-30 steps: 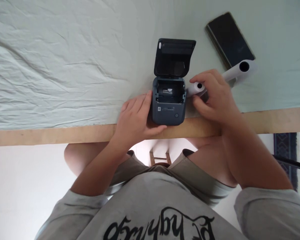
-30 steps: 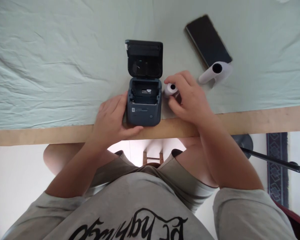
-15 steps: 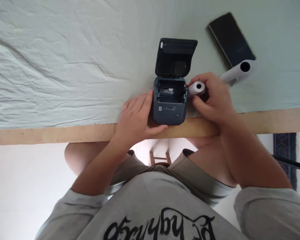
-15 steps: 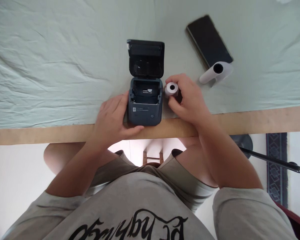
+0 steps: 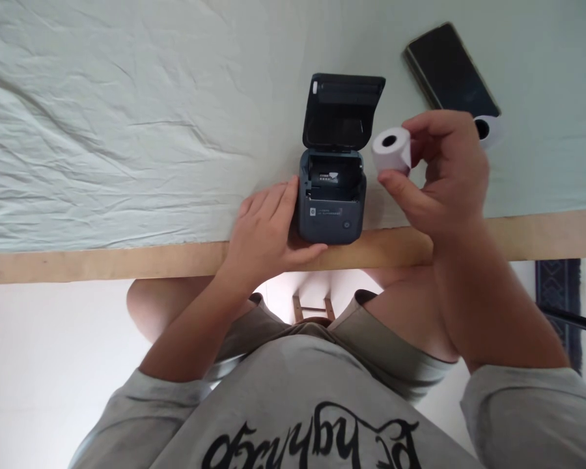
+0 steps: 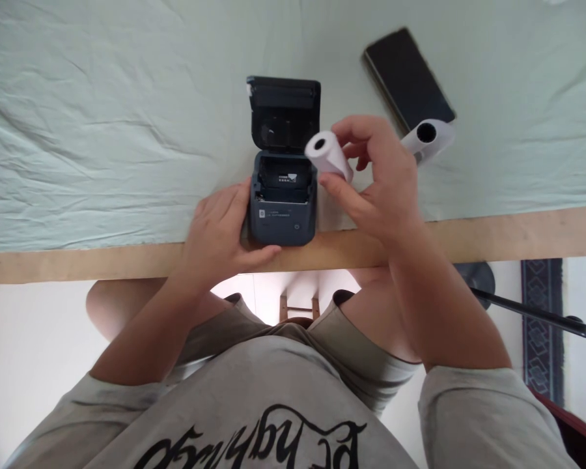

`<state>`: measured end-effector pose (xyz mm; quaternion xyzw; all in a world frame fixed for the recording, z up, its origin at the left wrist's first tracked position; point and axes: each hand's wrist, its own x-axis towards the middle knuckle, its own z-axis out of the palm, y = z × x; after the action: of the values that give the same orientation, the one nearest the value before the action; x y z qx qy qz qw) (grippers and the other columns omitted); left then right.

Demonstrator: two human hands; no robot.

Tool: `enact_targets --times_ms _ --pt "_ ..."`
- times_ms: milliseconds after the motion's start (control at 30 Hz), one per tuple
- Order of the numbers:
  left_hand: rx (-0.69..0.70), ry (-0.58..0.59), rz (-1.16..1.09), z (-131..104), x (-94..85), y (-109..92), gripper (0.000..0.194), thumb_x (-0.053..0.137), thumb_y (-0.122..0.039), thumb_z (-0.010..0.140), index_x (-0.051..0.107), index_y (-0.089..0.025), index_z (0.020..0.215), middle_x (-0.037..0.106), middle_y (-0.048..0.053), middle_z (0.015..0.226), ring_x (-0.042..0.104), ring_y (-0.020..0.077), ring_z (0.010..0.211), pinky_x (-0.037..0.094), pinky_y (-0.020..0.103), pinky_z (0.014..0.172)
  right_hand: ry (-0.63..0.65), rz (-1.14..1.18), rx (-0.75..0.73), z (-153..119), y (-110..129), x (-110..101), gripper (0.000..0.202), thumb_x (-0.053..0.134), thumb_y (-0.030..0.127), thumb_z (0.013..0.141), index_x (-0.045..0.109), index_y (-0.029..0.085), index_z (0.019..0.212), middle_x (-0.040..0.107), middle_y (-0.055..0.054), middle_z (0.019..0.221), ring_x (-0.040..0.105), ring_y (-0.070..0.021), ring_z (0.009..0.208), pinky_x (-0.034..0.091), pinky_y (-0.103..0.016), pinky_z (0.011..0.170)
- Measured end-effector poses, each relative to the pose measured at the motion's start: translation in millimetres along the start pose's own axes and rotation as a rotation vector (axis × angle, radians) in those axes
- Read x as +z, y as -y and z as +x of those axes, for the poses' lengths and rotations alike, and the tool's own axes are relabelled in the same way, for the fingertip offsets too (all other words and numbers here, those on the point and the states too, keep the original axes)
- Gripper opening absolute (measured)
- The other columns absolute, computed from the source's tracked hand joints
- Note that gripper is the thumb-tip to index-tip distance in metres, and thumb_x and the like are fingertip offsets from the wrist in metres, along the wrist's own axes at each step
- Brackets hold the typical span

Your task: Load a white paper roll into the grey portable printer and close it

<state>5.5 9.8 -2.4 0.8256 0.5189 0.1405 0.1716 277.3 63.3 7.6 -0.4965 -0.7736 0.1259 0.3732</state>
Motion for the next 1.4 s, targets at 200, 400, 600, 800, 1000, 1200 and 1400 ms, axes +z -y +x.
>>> enact_targets --times_ms 200,400,600,800,1000,1200,1400 --pt "-0.005 0.000 0.006 -1.1 0.3 -0.3 0.101 0.069 -0.071 0.088 0.039 -0.007 0.160 0.059 0.027 0.151 0.057 0.0445 0.140 0.043 0.053 0.115 0.123 -0.028 -0.014 16.1 34.0 12.3 0.018 0.063 0.034 0.092 0.063 0.035 0.110 0.077 -0.004 0.115 0.072 -0.0293 0.109 0.060 -0.051 0.096" --pt "0.013 -0.004 0.003 -1.6 1.1 0.6 0.102 0.064 -0.075 0.090 0.039 -0.004 0.160 0.058 0.026 0.153 0.057 0.0437 0.140 0.042 0.051 0.115 0.184 -0.030 -0.033 27.4 40.2 23.6 0.018 0.063 0.020 0.085 0.063 0.034 0.096 0.080 0.000 0.106 0.074 -0.0278 0.102 0.061 -0.050 0.092" --pt "-0.003 -0.001 -0.020 -1.6 0.8 -0.3 0.102 0.065 -0.075 0.089 0.040 -0.007 0.160 0.059 0.025 0.153 0.057 0.0432 0.139 0.042 0.051 0.115 0.202 -0.077 0.039 30.1 41.3 25.5 0.016 0.066 0.018 0.086 0.065 0.034 0.092 0.082 0.000 0.104 0.075 -0.0287 0.098 0.062 -0.051 0.090" --pt "-0.010 -0.008 -0.003 -1.6 1.5 -2.1 0.103 0.069 -0.073 0.088 0.042 -0.004 0.159 0.059 0.027 0.151 0.058 0.0438 0.138 0.043 0.051 0.113 0.208 -0.046 -0.001 26.5 33.4 26.7 0.012 0.069 0.019 0.082 0.068 0.032 0.083 0.081 0.001 0.091 0.076 -0.0291 0.091 0.063 -0.050 0.082" --pt "-0.005 -0.017 -0.030 -2.8 1.4 -1.9 0.104 0.071 -0.069 0.088 0.034 -0.008 0.164 0.057 0.024 0.157 0.056 0.0409 0.143 0.041 0.050 0.118 0.153 0.019 -0.072 19.4 39.9 17.2 0.014 0.067 0.018 0.083 0.067 0.032 0.081 0.079 0.001 0.087 0.074 -0.0267 0.088 0.062 -0.049 0.084" --pt "0.046 -0.042 -0.036 -3.1 -0.9 -3.4 0.088 0.072 -0.060 0.090 0.043 -0.022 0.163 0.056 0.017 0.159 0.057 0.0383 0.143 0.041 0.048 0.117 0.144 0.108 -0.163 10.9 49.3 11.8 0.015 0.066 0.017 0.086 0.065 0.031 0.082 0.076 0.002 0.083 0.073 -0.0242 0.086 0.060 -0.045 0.081" --pt "0.059 -0.010 -0.009 -1.1 -0.7 -3.0 0.065 0.071 -0.057 0.093 0.059 -0.034 0.153 0.055 0.015 0.159 0.058 0.0367 0.140 0.044 0.051 0.113 0.174 0.132 -0.222 3.7 49.6 17.0 0.016 0.068 0.018 0.083 0.060 0.029 0.075 0.076 0.003 0.084 0.074 -0.0234 0.087 0.056 -0.046 0.082"
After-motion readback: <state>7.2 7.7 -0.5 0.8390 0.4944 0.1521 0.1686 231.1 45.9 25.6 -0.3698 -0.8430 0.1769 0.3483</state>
